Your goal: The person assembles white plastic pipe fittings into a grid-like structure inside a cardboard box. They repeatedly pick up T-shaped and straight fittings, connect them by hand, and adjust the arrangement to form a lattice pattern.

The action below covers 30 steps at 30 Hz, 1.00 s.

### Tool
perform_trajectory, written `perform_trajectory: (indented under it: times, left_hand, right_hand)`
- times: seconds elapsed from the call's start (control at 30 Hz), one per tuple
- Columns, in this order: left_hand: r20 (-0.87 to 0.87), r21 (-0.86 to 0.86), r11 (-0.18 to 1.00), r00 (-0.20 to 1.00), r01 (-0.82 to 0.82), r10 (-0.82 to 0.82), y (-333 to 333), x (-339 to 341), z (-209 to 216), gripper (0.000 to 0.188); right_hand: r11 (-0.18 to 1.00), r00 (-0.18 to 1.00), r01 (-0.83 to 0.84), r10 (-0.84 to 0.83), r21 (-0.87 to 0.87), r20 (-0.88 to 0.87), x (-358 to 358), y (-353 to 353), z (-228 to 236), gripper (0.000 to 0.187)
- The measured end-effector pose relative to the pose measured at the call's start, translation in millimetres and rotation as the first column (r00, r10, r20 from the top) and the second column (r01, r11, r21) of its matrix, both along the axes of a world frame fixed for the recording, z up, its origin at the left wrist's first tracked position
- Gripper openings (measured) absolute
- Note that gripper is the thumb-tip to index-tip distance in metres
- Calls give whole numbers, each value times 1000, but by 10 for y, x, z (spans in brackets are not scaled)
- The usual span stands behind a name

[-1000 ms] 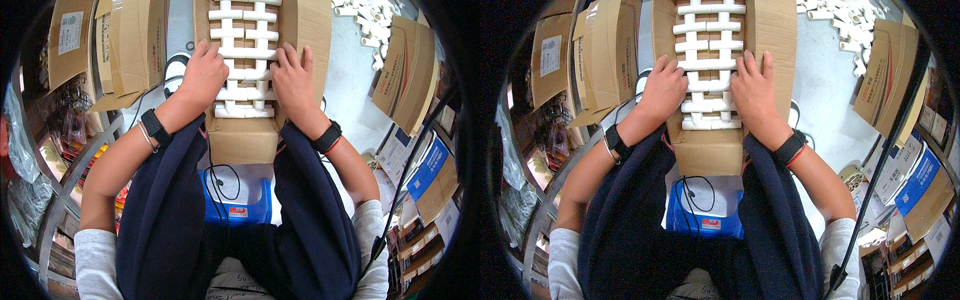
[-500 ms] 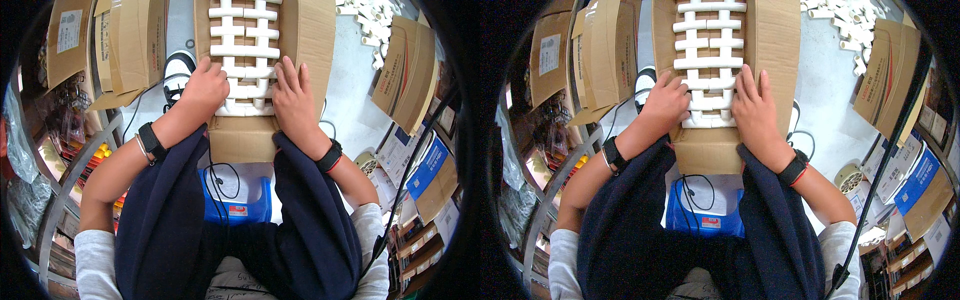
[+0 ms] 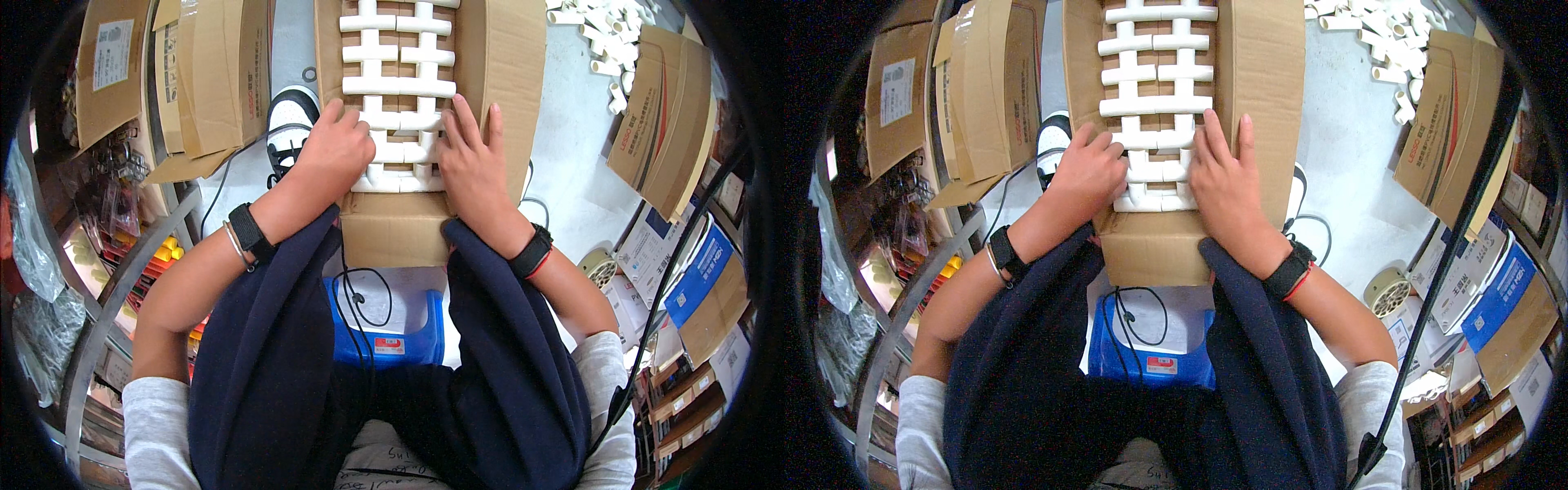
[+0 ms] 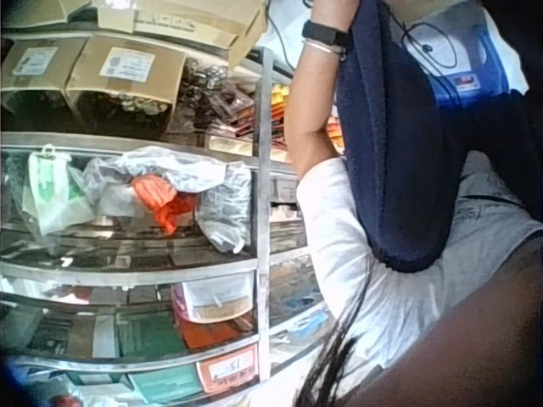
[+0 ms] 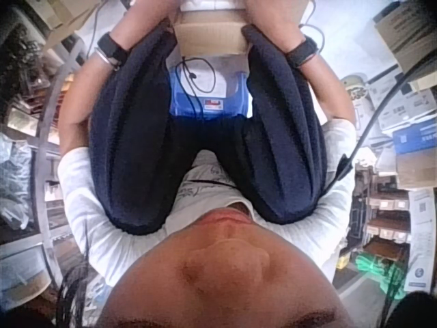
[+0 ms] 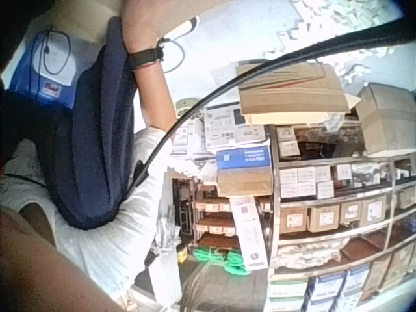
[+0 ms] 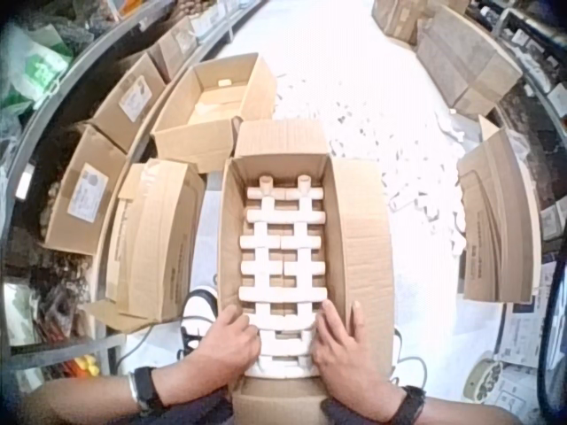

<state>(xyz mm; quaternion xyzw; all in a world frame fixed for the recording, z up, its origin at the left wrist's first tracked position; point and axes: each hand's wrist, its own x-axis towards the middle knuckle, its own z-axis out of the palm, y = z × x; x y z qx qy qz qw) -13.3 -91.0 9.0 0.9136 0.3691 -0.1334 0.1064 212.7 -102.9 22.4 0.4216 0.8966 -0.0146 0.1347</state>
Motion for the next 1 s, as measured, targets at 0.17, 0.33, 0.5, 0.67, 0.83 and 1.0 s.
perform_trajectory:
  times: [0.17,0.33,0.5,0.67,0.83,1.0]
  left_hand:
    - [2,11,1000,1000,-3,3,-5,-2,4,11]
    - [39,65,998,999,-3,0,-24,4,-2,11]
    - [122,70,996,992,-48,39,-8,-7,60,18]
    - [212,-128,987,969,-100,126,101,15,199,22]
    - [463,-182,981,874,-72,150,419,20,224,13]
    - [535,-42,973,818,-225,212,832,-32,180,22]
  right_hand:
    - [1000,999,17,-17,7,-49,13,-7,-30,25]
    - [1000,1000,10,-10,11,-25,3,-9,-23,27]
    - [998,1000,-1,3,-66,27,-3,55,133,36]
    - [973,882,123,-198,-196,-428,125,252,304,41]
    - [942,587,251,-332,-224,-739,512,648,114,47]
    - [839,707,529,-353,126,-613,1329,1314,-263,51]
